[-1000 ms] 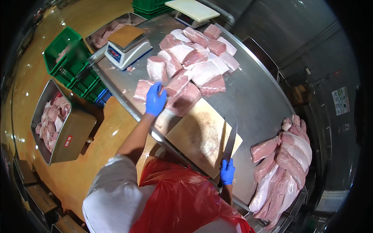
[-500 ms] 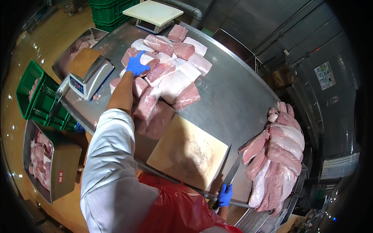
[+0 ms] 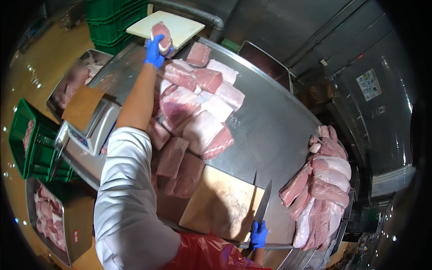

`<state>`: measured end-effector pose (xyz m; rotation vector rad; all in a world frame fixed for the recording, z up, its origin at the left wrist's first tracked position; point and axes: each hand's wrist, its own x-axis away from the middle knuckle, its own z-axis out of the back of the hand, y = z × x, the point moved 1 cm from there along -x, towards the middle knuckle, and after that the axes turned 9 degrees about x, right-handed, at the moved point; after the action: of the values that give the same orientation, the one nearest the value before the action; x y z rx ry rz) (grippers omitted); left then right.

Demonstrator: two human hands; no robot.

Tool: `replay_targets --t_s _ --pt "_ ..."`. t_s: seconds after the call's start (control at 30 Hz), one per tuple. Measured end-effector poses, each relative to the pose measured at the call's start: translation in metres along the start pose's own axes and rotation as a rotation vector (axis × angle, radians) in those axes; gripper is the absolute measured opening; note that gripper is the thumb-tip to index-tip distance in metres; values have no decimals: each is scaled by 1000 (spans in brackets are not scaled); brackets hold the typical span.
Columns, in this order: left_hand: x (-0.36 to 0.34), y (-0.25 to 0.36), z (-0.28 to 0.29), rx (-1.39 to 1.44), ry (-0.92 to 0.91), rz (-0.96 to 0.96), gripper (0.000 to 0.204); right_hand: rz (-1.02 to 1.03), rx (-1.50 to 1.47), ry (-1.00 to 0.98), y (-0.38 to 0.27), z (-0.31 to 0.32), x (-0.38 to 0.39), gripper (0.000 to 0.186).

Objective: The person cuts large pieces of pork belly into smaller portions using a knife on a cutting board. The person places the cut pieces into a metal bin and continues processing additional pieces from a pile on the table.

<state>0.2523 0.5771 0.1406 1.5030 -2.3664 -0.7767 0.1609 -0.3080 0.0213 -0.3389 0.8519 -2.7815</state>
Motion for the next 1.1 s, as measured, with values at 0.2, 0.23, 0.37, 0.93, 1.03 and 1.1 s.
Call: replay_targets --t_s 0.2,0.23,0.37,0.93,1.03,1.1 --pt "-132 -10 -13 -806 344 -345 65 -257 6 27 -10 21 2 17" --pt "-140 -7 0 -1129 530 -584 70 -257 19 11 -18 17 -5 17" --pt "-34 -101 -13 -1216 -79 -249 57 -320 1 23 -43 17 16 17" --pt "521 -112 -11 -716 -1072 393 23 -179 -131 5 -5 19 44 21" --pt "548 -97 9 -816 -1077 310 23 -154 -159 22 22 16 43 20" --pt "555 -86 21 -899 -1061 217 24 -118 -126 10 33 16 39 19"
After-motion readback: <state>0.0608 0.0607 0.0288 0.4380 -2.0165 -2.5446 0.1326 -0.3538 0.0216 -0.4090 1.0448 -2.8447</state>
